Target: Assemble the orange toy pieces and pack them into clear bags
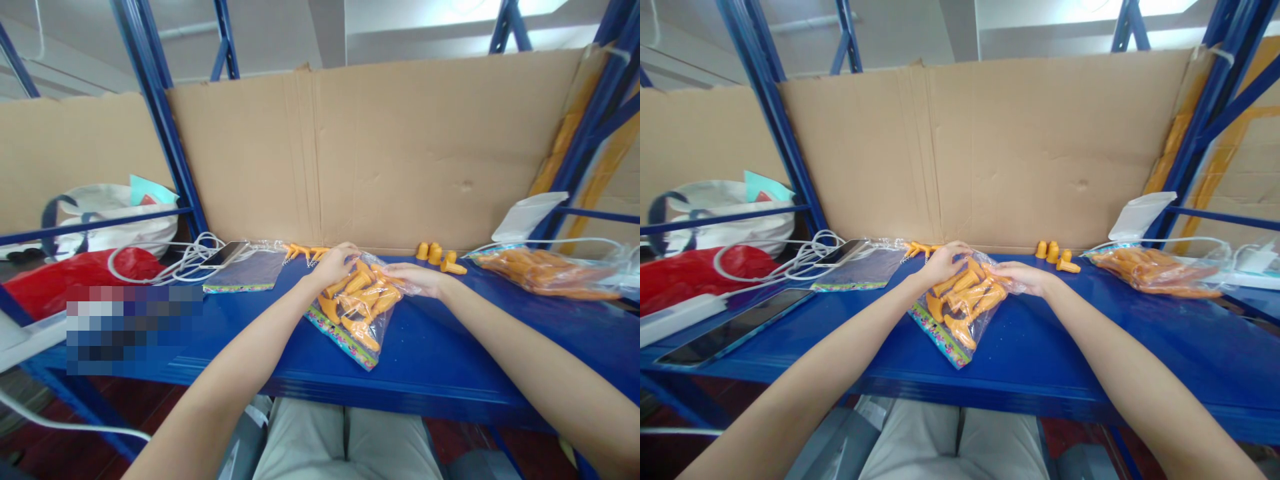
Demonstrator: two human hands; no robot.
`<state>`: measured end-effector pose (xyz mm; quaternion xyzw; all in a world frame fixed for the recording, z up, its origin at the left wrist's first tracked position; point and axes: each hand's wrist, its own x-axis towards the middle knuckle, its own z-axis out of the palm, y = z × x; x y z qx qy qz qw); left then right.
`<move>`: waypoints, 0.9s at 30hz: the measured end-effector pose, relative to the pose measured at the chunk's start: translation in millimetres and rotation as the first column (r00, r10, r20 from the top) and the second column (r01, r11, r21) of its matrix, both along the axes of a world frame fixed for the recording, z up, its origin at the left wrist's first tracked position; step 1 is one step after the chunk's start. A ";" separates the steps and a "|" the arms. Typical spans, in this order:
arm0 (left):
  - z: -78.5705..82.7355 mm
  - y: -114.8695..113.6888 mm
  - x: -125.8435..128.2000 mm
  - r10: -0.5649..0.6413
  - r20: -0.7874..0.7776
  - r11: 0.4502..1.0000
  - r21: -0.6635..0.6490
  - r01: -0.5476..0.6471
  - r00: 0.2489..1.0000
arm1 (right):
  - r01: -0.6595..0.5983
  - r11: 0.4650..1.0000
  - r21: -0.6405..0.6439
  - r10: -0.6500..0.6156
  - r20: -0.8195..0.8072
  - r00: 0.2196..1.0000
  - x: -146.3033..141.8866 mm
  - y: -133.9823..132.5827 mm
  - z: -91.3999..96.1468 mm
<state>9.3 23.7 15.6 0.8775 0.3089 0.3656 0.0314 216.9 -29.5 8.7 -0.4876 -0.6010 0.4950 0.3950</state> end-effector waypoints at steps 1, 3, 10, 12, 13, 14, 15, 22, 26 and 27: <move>-1.1 0.5 1.1 -0.020 0.011 1.000 0.017 0.020 1.000 | -0.078 0.995 -0.063 0.073 -0.072 0.995 -0.9 -0.7 0.3; -3.7 1.5 3.4 -0.066 0.029 0.996 0.055 0.065 0.997 | -0.220 0.963 -0.154 0.187 -0.202 0.961 -2.2 -1.8 0.2; -7.7 5.7 2.0 -0.148 0.046 0.982 0.128 0.141 0.988 | -0.163 0.973 -0.165 0.122 -0.234 0.965 -11.9 -6.8 0.9; -7.3 8.5 -2.7 -0.115 0.077 0.984 0.149 0.102 0.990 | -0.111 0.981 -0.158 0.072 -0.235 0.969 -13.9 -7.3 2.6; -7.3 10.4 -5.5 -0.084 0.098 0.986 0.155 0.068 0.992 | -0.088 0.983 -0.159 0.050 -0.233 0.971 -13.9 -6.9 3.3; -7.7 12.8 -8.5 -0.045 0.120 0.987 0.157 0.026 0.992 | -0.065 0.985 -0.160 0.027 -0.230 0.973 -13.2 -6.1 4.0; -8.5 15.5 -11.5 -0.003 0.139 0.988 0.155 -0.019 0.990 | -0.040 0.986 -0.161 0.002 -0.228 0.974 -11.9 -4.8 4.5; -21.1 33.4 -29.8 0.302 0.094 0.947 0.082 -0.310 0.949 | 0.205 0.970 -0.134 -0.231 -0.229 0.946 5.2 5.9 15.1; -25.9 36.9 -34.2 0.347 0.029 0.935 0.060 -0.348 0.937 | 0.346 0.933 -0.094 -0.359 -0.217 0.908 18.6 5.5 36.0; -26.6 37.2 -34.4 0.346 0.014 0.936 0.060 -0.346 0.938 | 0.378 0.923 -0.069 -0.384 -0.234 0.893 22.7 4.6 42.2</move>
